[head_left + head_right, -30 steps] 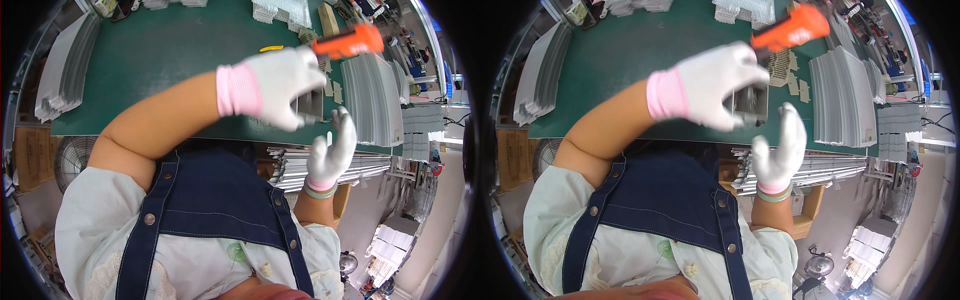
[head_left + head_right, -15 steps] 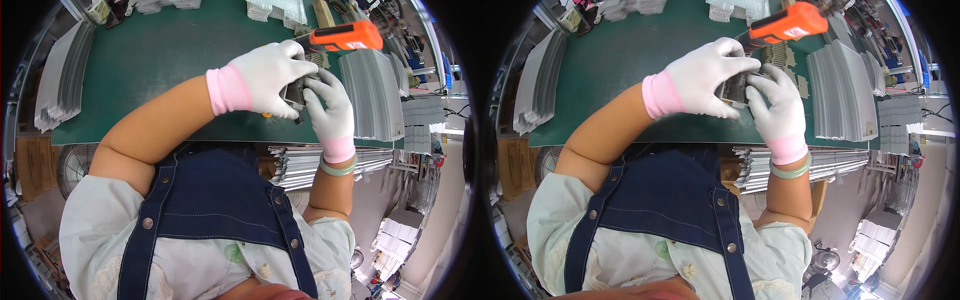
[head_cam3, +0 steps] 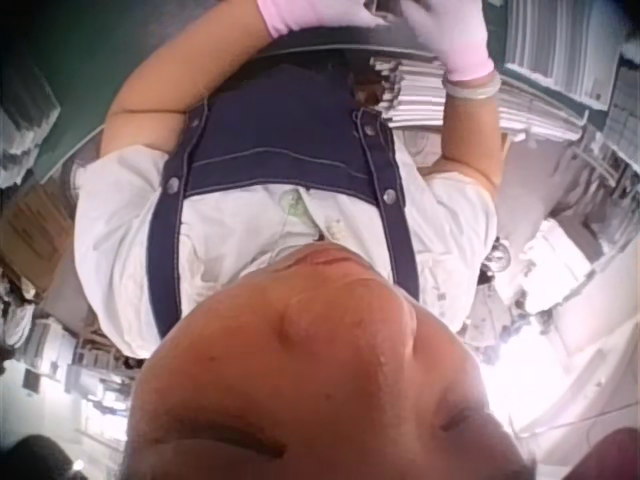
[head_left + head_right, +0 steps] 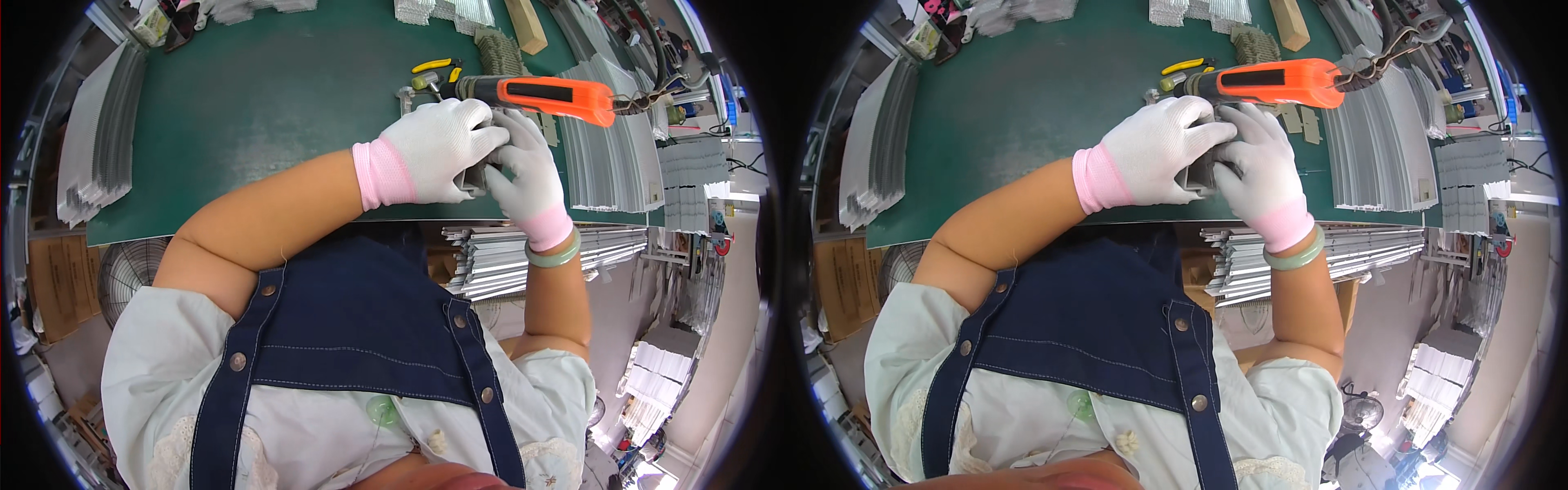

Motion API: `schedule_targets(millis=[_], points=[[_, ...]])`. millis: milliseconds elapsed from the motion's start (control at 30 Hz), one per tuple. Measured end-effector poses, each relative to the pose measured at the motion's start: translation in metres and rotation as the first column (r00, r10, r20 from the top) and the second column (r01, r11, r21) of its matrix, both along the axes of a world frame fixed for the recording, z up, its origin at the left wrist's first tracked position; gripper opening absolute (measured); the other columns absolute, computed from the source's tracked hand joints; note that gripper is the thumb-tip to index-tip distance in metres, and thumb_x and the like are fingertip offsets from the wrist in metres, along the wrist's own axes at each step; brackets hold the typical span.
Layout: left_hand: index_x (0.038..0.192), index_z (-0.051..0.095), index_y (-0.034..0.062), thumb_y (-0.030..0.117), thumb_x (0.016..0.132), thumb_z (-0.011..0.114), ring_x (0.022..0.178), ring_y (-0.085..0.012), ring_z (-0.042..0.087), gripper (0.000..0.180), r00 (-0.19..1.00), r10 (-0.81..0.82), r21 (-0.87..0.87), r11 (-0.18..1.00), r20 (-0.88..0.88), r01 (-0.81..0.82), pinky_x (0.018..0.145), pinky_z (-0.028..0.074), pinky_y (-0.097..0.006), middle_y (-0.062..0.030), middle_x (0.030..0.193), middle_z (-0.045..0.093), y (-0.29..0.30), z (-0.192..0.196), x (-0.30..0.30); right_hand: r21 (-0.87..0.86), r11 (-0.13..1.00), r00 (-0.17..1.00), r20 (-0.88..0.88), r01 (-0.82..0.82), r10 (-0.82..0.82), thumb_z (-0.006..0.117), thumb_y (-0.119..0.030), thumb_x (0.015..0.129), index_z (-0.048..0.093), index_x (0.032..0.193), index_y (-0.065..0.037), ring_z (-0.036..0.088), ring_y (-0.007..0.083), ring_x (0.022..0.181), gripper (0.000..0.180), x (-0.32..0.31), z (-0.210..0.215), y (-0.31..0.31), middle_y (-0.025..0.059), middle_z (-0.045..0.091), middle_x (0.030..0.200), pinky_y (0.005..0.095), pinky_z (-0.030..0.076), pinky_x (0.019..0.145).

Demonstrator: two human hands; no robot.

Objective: The person assembles a metal mesh frame by placing a mesh sheet on a workbench, inserting a plastic insert, and fitting metal side rails. They then use a handheld stapler to secure the mesh to the frame and finish by using a hot glue gun to attach a small metal component to the assembly.

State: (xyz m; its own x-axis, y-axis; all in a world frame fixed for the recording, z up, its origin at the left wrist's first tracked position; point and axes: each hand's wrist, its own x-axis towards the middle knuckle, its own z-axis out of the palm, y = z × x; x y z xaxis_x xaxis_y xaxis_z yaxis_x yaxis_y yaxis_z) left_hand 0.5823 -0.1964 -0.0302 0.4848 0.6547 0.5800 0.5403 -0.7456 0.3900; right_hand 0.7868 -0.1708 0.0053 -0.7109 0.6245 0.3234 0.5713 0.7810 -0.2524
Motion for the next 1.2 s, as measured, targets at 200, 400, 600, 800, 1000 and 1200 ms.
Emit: schedule_targets(millis=[200,400,600,800,1000,1200], points=[[0.127,0.058,0.0077,0.03,0.067,0.087,0.097,-0.0317,0.061,0.07,0.998,0.054,-0.039,0.998,0.029,-0.052,0.082,0.054,-0.043,-0.0149,0.112,0.055,0.002,0.008,-0.002,0.008,0.964,0.889,-0.388,0.266,-0.243,0.075,-0.006,0.08,0.075,0.095,-0.004,0.053,0.0412,0.133,0.016,0.001,-0.014,-0.031,0.022,0.061,0.134,0.045,0.043,0.109],[0.127,0.057,0.0081,0.03,0.067,0.087,0.097,-0.0312,0.061,0.07,0.999,0.045,-0.038,0.998,0.018,-0.044,0.082,0.054,-0.042,-0.0146,0.111,0.056,0.004,0.008,-0.001,0.13,0.959,0.947,-0.235,0.254,-0.219,0.072,-0.006,0.08,0.075,0.102,-0.004,0.058,0.0421,0.123,0.022,-0.003,-0.012,-0.041,0.0225,0.063,0.13,0.0463,0.048,0.103],[0.126,0.057,0.008,0.027,0.066,0.086,0.098,-0.0308,0.062,0.069,0.998,0.052,0.006,0.999,0.036,-0.052,0.083,0.054,-0.042,-0.0142,0.11,0.056,0.005,0.005,0.001,0.035,0.953,0.912,-0.303,0.3,-0.276,0.07,-0.004,0.081,0.074,0.103,-0.003,0.062,0.0389,0.119,0.022,-0.003,-0.017,-0.05,0.0223,0.063,0.129,0.0437,0.049,0.101],[0.126,0.058,0.0081,0.027,0.066,0.086,0.096,-0.0306,0.062,0.069,0.998,0.063,-0.077,0.995,0.001,-0.063,0.083,0.054,-0.043,-0.0149,0.111,0.056,0.005,0.009,0.001,-0.212,0.926,0.796,-0.473,0.313,-0.377,0.069,-0.004,0.085,0.073,0.097,-0.003,0.064,0.0321,0.119,0.013,-0.013,-0.019,-0.043,0.0215,0.064,0.128,0.0377,0.05,0.099],[0.128,0.058,0.0072,0.028,0.066,0.086,0.097,-0.0316,0.062,0.07,0.997,0.052,0.012,0.999,0.06,-0.052,0.083,0.054,-0.043,-0.0155,0.112,0.057,0.006,0.007,-0.001,-0.196,0.942,0.857,-0.396,0.271,-0.329,0.068,-0.005,0.087,0.072,0.101,-0.003,0.062,0.0322,0.122,0.015,-0.005,-0.016,-0.041,0.0216,0.063,0.13,0.0383,0.049,0.101],[0.123,0.062,0.0054,0.028,0.067,0.086,0.094,-0.0311,0.062,0.065,0.993,0.073,0.057,0.995,0.091,-0.078,0.085,0.053,-0.04,-0.0165,0.111,0.058,0.012,0.008,-0.005,-0.051,0.955,0.86,-0.425,0.291,-0.284,0.068,-0.007,0.09,0.072,0.11,-0.004,0.06,0.0357,0.123,0.021,0.003,-0.011,-0.031,0.0227,0.062,0.131,0.0404,0.047,0.104]])
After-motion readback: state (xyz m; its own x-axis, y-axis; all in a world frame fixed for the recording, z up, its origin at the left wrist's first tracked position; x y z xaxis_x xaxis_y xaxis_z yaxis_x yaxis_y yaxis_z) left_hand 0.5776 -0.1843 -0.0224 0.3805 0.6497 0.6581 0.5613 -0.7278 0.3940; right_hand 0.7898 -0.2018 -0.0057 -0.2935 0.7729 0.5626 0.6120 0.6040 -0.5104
